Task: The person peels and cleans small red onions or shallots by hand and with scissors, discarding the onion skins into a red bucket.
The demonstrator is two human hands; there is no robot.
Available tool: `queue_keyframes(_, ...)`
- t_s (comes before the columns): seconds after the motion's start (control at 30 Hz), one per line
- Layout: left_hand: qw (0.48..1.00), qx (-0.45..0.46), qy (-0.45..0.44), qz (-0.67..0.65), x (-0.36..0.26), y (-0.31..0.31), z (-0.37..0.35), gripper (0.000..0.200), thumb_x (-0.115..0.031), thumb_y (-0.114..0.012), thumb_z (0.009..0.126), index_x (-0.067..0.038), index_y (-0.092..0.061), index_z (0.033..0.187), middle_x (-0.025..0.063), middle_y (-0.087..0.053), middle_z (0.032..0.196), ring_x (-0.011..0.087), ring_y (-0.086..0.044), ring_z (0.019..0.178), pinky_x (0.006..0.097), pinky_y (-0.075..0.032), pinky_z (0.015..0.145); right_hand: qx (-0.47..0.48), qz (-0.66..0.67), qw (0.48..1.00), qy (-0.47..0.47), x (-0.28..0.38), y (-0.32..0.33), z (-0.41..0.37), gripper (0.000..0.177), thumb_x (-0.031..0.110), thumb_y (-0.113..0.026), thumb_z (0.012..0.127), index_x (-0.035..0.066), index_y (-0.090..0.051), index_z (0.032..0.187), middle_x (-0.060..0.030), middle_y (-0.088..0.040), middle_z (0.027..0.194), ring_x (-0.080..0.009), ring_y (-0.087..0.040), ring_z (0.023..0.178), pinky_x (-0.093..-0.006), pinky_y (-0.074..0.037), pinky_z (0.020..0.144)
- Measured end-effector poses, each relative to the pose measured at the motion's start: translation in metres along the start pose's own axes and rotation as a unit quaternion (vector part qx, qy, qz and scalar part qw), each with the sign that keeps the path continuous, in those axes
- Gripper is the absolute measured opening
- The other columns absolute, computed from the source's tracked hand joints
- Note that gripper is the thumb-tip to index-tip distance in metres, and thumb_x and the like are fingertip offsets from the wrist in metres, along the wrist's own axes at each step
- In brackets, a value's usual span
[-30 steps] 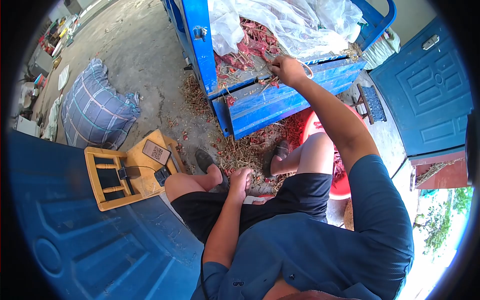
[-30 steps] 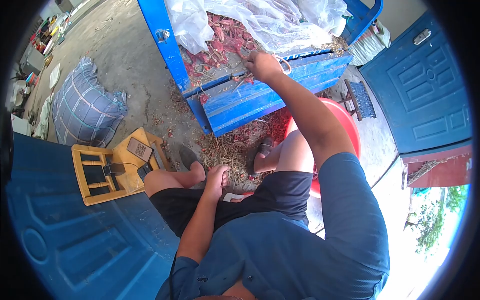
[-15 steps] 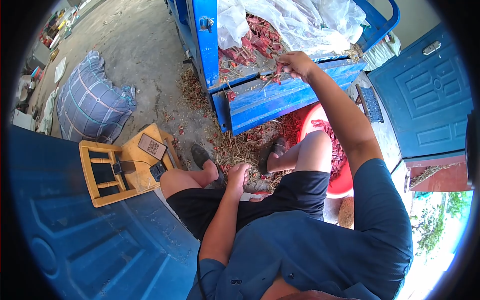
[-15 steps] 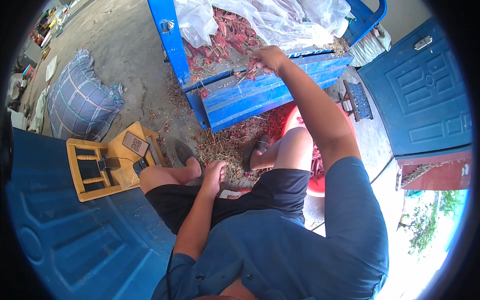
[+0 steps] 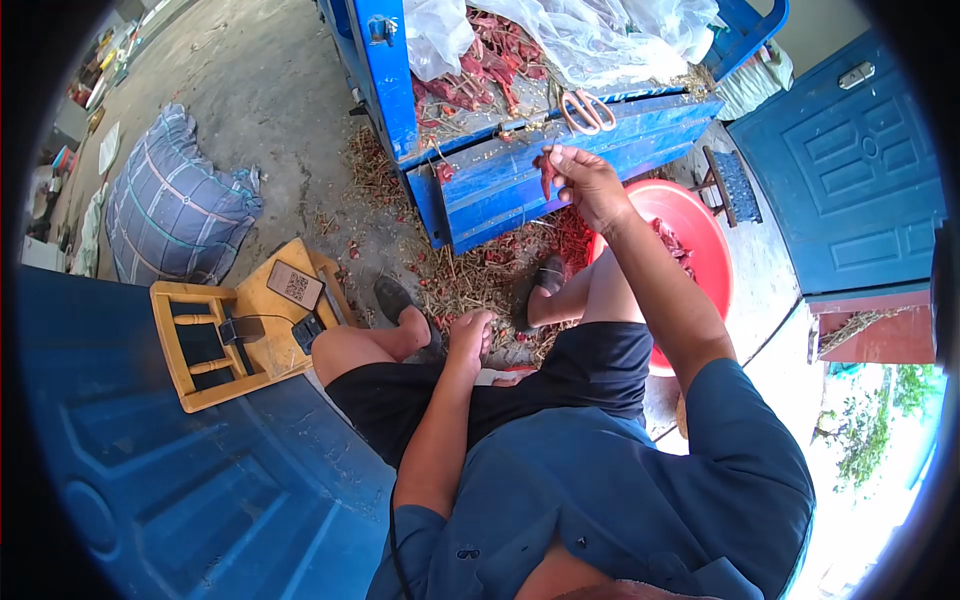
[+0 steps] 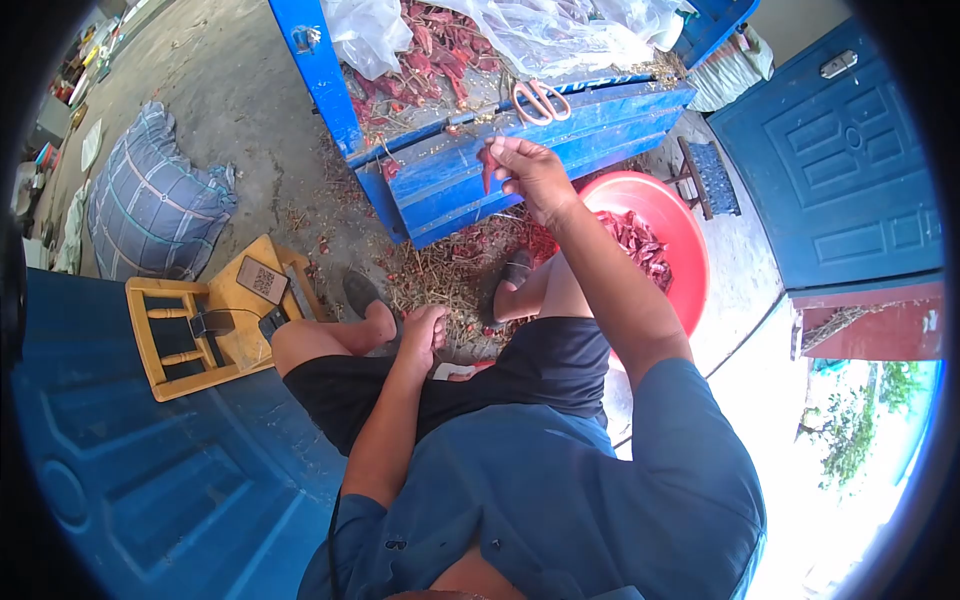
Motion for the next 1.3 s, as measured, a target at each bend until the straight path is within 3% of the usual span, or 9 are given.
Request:
queue_keyframes(0.3, 1.0, -0.012, 0.004, 0.005, 0.006, 0.003, 0.003, 0.012, -0.017, -0.063, 0.088, -0.006, -0.062, 0.09, -0.0064, -0.041, 0.059, 0.0048, -0.037, 0.045, 0.0227, -0.028, 0.04, 0.093, -0.24, 0.961, -0.096, -0.143, -0.021, -0.103, 0.014, 0.013, -0.064, 0.096, 0.005, -0.065, 0.107, -0.0016, -0.068, 0.087, -0.0087, -0.067, 0.073, -0.0203, -0.051, 0.057)
queue_keyframes(0.4, 0.999, -0.016, 0.029, -0.001, 0.002, 0.004, 0.003, 0.011, -0.016, -0.062, 0.088, -0.005, -0.063, 0.089, -0.0058, -0.041, 0.06, 0.0046, -0.039, 0.048, 0.0221, -0.03, 0.043, 0.144, -0.153, 0.952, -0.223, -0.193, -0.034, -0.135, 0.014, 0.014, -0.065, 0.095, 0.004, -0.065, 0.105, -0.0036, -0.069, 0.087, -0.0111, -0.068, 0.074, -0.0207, -0.054, 0.061)
queue_keyframes(0.47, 0.999, -0.019, -0.043, 0.026, 0.003, 0.005, 0.004, 0.012, -0.015, -0.06, 0.089, -0.004, -0.065, 0.089, -0.0028, -0.048, 0.064, 0.0068, -0.048, 0.056, 0.0221, -0.038, 0.049, 0.173, 0.009, 0.92, -0.351, -0.207, -0.05, -0.148, 0.015, 0.019, -0.067, 0.094, 0.006, -0.067, 0.101, -0.0024, -0.071, 0.088, -0.0077, -0.066, 0.076, -0.0241, -0.053, 0.061)
queue_keyframes(0.63, 0.993, -0.067, -0.088, 0.045, 0.005, 0.016, 0.013, 0.013, -0.015, -0.059, 0.09, -0.003, -0.065, 0.087, 0.0017, -0.059, 0.074, 0.0091, -0.056, 0.065, 0.0226, -0.043, 0.053, 0.16, 0.031, 0.947, -0.276, -0.221, -0.077, -0.148, 0.013, 0.013, -0.069, 0.093, 0.002, -0.066, 0.1, -0.0064, -0.071, 0.091, -0.0117, -0.069, 0.077, -0.0227, -0.056, 0.07)
queue_keyframes(0.7, 0.99, -0.088, -0.103, 0.027, 0.006, 0.021, 0.017, 0.013, -0.015, -0.059, 0.09, -0.004, -0.064, 0.087, 0.0019, -0.06, 0.076, 0.0083, -0.056, 0.065, 0.0218, -0.041, 0.049, 0.14, -0.133, 0.981, -0.034, -0.217, -0.085, -0.144, 0.009, 0.01, -0.07, 0.089, 0.003, -0.069, 0.093, -0.0061, -0.071, 0.095, -0.0167, -0.068, 0.085, -0.0282, -0.054, 0.076)
queue_keyframes(0.8, 0.992, -0.069, -0.074, -0.073, 0.01, 0.026, 0.019, 0.014, -0.016, -0.056, 0.092, -0.005, -0.064, 0.089, 0.0016, -0.06, 0.077, 0.0086, -0.056, 0.063, 0.0227, -0.041, 0.048, 0.071, -0.276, 0.951, 0.119, -0.201, -0.095, -0.143, 0.009, 0.01, -0.073, 0.082, 0.004, -0.071, 0.089, -0.0073, -0.068, 0.098, -0.0227, -0.064, 0.095, -0.034, -0.051, 0.084)
queue_keyframes(0.97, 0.991, -0.107, -0.008, -0.076, 0.017, 0.02, 0.016, 0.019, -0.023, -0.054, 0.095, -0.013, -0.058, 0.079, -0.0029, -0.052, 0.06, 0.0076, -0.047, 0.043, 0.0237, -0.034, 0.036, -0.041, -0.33, 0.94, 0.074, -0.226, -0.1, -0.141, 0.013, 0.014, -0.074, 0.078, 0.006, -0.073, 0.089, -0.0099, -0.066, 0.1, -0.0259, -0.062, 0.1, -0.0349, -0.05, 0.087)
queue_keyframes(1.13, 0.998, -0.037, 0.002, -0.049, 0.019, 0.02, 0.014, 0.022, -0.028, -0.053, 0.098, -0.012, -0.06, 0.085, -0.0011, -0.056, 0.063, 0.0109, -0.053, 0.046, 0.0248, -0.039, 0.039, -0.099, -0.311, 0.941, 0.088, -0.233, -0.087, -0.136, 0.015, 0.014, -0.073, 0.078, 0.004, -0.074, 0.089, -0.011, -0.068, 0.095, -0.0267, -0.063, 0.098, -0.0354, -0.05, 0.086)
queue_keyframes(1.3, 0.999, -0.034, 0.017, -0.009, 0.005, 0.003, -0.005, 0.022, -0.028, -0.055, 0.098, -0.014, -0.056, 0.081, -0.0036, -0.047, 0.056, 0.008, -0.045, 0.042, 0.0224, -0.032, 0.036, -0.087, -0.114, 0.983, -0.113, -0.26, -0.066, -0.127, 0.026, 0.018, -0.075, 0.083, -0.001, -0.073, 0.1, -0.0076, -0.072, 0.096, -0.0142, -0.065, 0.077, -0.0291, -0.052, 0.074)
Point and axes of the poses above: each hand's wrist, its own z-axis towards the middle knuckle, its own y-axis out of the back of the hand, x = y × z, the point moved 1 cm from there along z, towards the middle knuckle
